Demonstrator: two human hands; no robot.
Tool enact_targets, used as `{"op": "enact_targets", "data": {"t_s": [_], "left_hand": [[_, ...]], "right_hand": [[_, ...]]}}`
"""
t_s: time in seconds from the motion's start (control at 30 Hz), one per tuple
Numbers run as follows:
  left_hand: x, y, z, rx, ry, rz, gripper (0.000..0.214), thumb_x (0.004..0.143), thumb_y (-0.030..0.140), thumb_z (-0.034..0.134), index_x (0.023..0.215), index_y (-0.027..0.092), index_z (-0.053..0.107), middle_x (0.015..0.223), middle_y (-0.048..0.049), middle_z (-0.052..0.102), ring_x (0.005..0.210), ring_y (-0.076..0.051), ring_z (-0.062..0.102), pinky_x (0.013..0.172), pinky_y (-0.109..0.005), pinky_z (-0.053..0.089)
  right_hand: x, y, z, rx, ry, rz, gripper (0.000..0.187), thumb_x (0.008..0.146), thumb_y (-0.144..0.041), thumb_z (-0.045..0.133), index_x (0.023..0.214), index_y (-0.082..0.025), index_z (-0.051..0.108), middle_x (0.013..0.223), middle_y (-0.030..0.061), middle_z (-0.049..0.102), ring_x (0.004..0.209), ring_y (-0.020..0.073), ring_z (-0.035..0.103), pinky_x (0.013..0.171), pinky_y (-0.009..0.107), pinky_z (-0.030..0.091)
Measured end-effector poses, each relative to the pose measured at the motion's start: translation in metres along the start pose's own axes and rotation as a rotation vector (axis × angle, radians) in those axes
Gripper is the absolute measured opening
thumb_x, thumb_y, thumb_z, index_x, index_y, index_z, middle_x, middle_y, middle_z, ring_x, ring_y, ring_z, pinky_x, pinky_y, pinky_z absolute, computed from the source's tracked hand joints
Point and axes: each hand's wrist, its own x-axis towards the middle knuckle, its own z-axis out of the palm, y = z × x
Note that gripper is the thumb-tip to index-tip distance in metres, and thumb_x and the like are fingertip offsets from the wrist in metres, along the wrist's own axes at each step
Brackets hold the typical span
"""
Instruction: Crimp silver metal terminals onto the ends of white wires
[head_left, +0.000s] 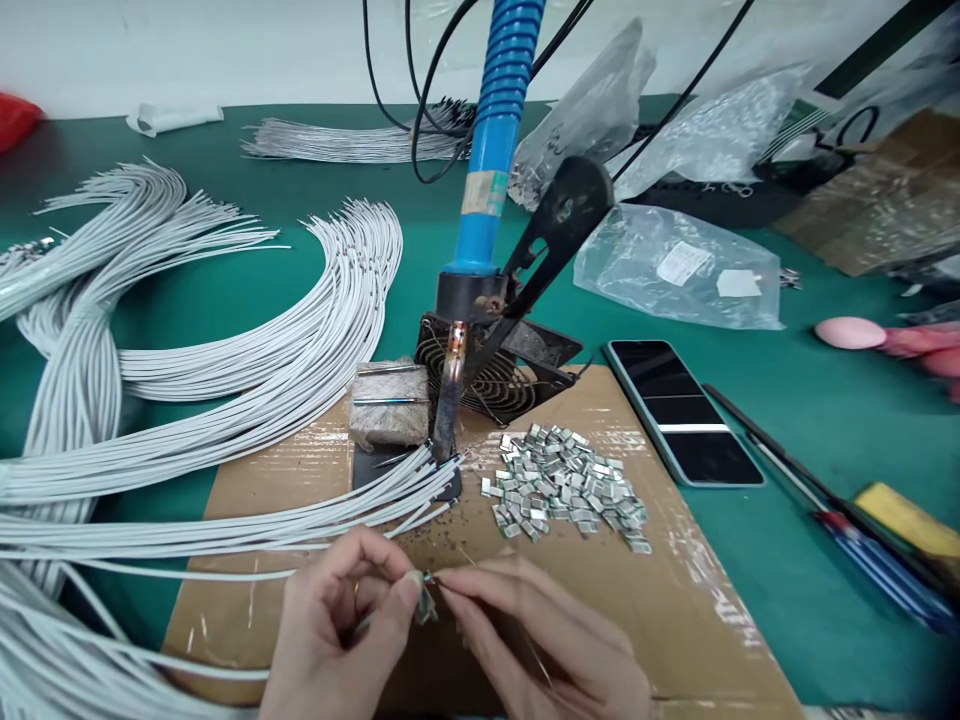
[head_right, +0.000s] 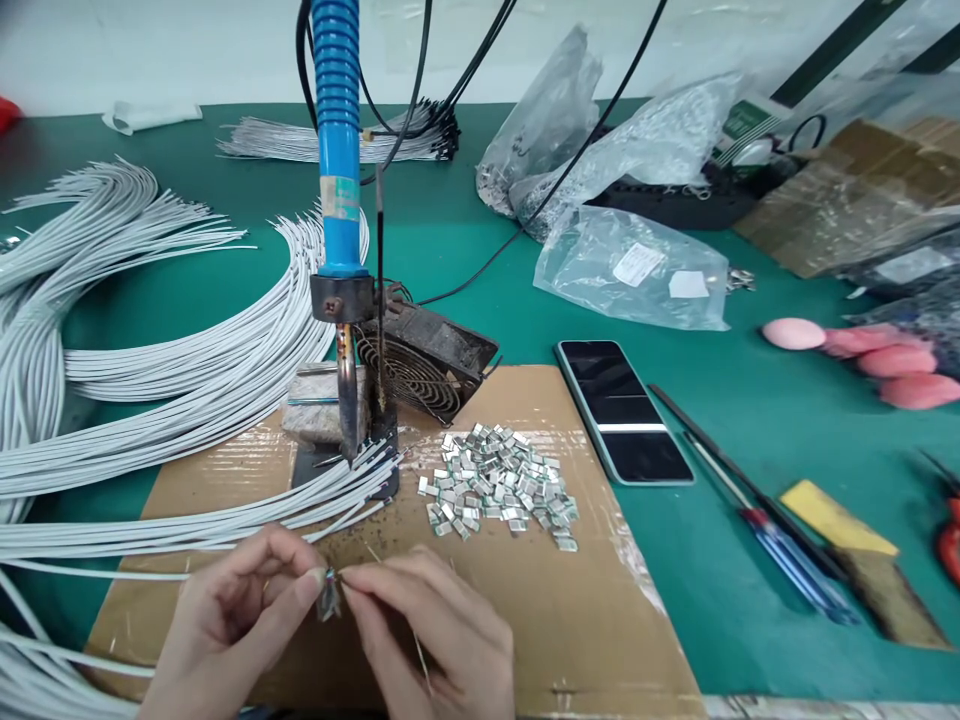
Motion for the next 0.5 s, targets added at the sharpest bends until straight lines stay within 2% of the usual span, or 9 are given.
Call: {"op": "enact_targets", "data": {"t_s": [0.2, 0.37, 0.5], "left_hand": [[0.001, -0.003, 0.0, -0.021, -0.015, 0.013, 0.042, 0.07, 0.048, 0.096, 0.068, 0.015, 0.068, 0.055, 0.0041, 0.055, 0.05, -0.007, 0.038, 0.052, -0.021, 0.019], [0.002, -0.008, -0.001, -0.032, -0.029, 0.027, 0.047, 0.072, 0.057, 0.093, 0.069, 0.017, 0.068, 0.056, 0.0038, 0.055, 0.051, -0.008, 0.04, 0.052, -0.021, 0.022], [0.003, -0.003, 0.0, -0.006, -0.032, -0.009, 0.049, 0.07, 0.056, 0.094, 0.069, 0.016, 0.066, 0.052, 0.0064, 0.05, 0.048, -0.006, 0.032, 0.051, -0.021, 0.018]], "right_hand": [[-0.004, 0.0, 0.01, -0.033, 0.105, -0.062, 0.035, 0.089, 0.002, 0.069, 0.106, -0.027, 0.078, 0.081, 0.0013, 0.077, 0.065, 0.016, 0.069, 0.063, 0.027, 0.058], [-0.011, 0.007, 0.011, -0.203, 0.107, -0.216, 0.039, 0.091, 0.0, 0.067, 0.118, -0.027, 0.075, 0.084, 0.0048, 0.08, 0.068, 0.0193, 0.072, 0.064, 0.031, 0.063], [-0.014, 0.009, 0.006, -0.377, 0.175, -0.245, 0.036, 0.089, -0.002, 0.071, 0.114, -0.028, 0.076, 0.081, 0.0034, 0.081, 0.065, 0.0205, 0.074, 0.064, 0.033, 0.063]]}}
